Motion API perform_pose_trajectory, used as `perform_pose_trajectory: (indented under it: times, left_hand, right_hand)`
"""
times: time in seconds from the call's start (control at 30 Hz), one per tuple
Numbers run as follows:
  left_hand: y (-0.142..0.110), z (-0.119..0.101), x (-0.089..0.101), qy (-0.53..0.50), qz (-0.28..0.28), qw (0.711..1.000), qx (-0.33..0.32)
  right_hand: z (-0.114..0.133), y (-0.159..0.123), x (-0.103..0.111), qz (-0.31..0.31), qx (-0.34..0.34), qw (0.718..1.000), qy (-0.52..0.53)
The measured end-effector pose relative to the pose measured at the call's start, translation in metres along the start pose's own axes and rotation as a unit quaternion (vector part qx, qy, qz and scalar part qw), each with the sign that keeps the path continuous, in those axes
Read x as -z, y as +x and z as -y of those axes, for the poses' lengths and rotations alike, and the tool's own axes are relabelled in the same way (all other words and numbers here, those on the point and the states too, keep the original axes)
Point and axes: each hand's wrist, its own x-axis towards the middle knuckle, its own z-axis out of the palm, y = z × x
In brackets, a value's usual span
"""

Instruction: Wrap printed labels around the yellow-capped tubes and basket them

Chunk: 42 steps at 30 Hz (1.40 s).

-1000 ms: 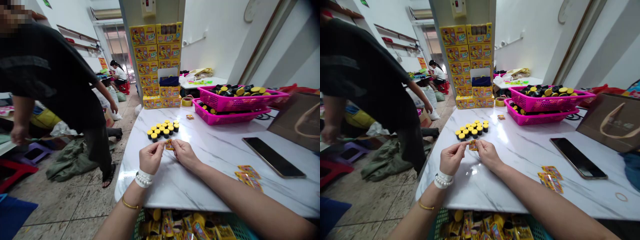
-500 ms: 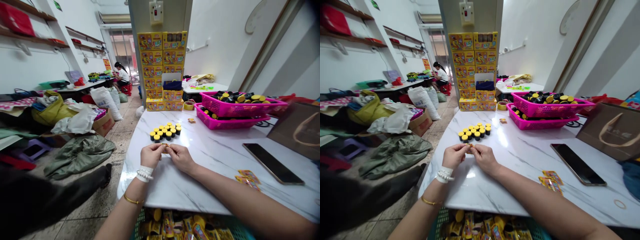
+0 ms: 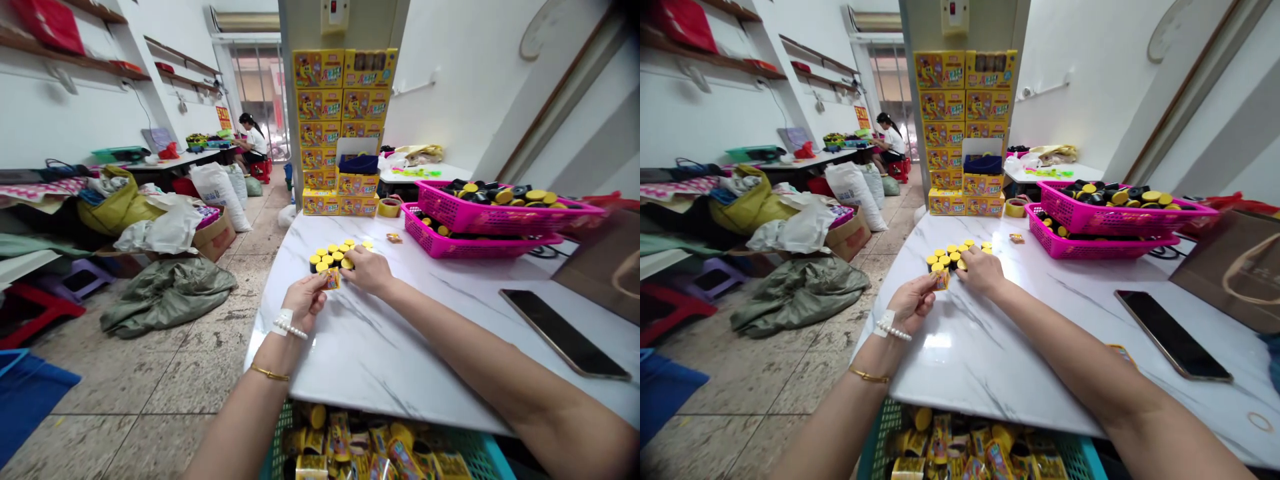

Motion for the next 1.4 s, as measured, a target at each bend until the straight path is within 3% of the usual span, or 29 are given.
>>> perform_pose_trajectory:
  times: [0.07,0.13,0.2,0.27,0.3,0.37,0.63,0.9,1.07,1.17,1.27,1.4]
  left_hand:
    - [0.001,-0.002,0.001,-0.040,0.006,0.999,0.021]
    - [0.002,-0.004,0.001,-0.072,0.011,0.996,0.046]
    - [0.002,-0.005,0.000,-0.090,0.015,0.994,0.067]
    - [0.002,-0.006,-0.001,-0.098,0.016,0.992,0.076]
    - [0.002,-0.006,-0.002,-0.102,0.017,0.992,0.079]
    - [0.001,-0.006,-0.003,-0.107,0.018,0.991,0.081]
    - [-0.001,-0.007,-0.004,-0.131,0.031,0.988,0.077]
    - [0.002,-0.002,-0.003,-0.116,0.036,0.991,0.061]
    - [-0.001,0.003,-0.005,-0.021,0.037,0.999,0.014]
    - [-0.003,0.002,-0.005,0.033,0.031,0.999,0.002]
    - [-0.002,0.002,-0.005,0.036,0.018,0.999,0.005]
    - [0.002,0.002,-0.002,0.018,-0.003,0.999,-0.033]
  right_hand:
    - [0.000,-0.007,0.006,-0.047,-0.015,0.992,0.116]
    - [0.002,-0.015,0.016,-0.045,-0.060,0.944,0.322]
    - [0.005,-0.023,0.025,0.008,-0.110,0.834,0.541]
    - [0.011,-0.031,0.028,0.050,-0.142,0.712,0.686]
    - [0.014,-0.035,0.028,0.056,-0.150,0.670,0.725]
    - [0.019,-0.041,0.022,0.048,-0.161,0.635,0.754]
    - [0.023,-0.043,0.009,-0.057,-0.161,0.710,0.683]
    - [0.029,-0.052,0.009,-0.053,-0.145,0.774,0.614]
    - [0.027,-0.053,0.004,-0.029,-0.148,0.740,0.655]
    - [0.026,-0.054,0.001,-0.051,-0.100,0.744,0.659]
    - [0.024,-0.054,-0.001,-0.086,-0.059,0.744,0.660]
    - [0.022,-0.054,0.001,-0.075,-0.064,0.715,0.692]
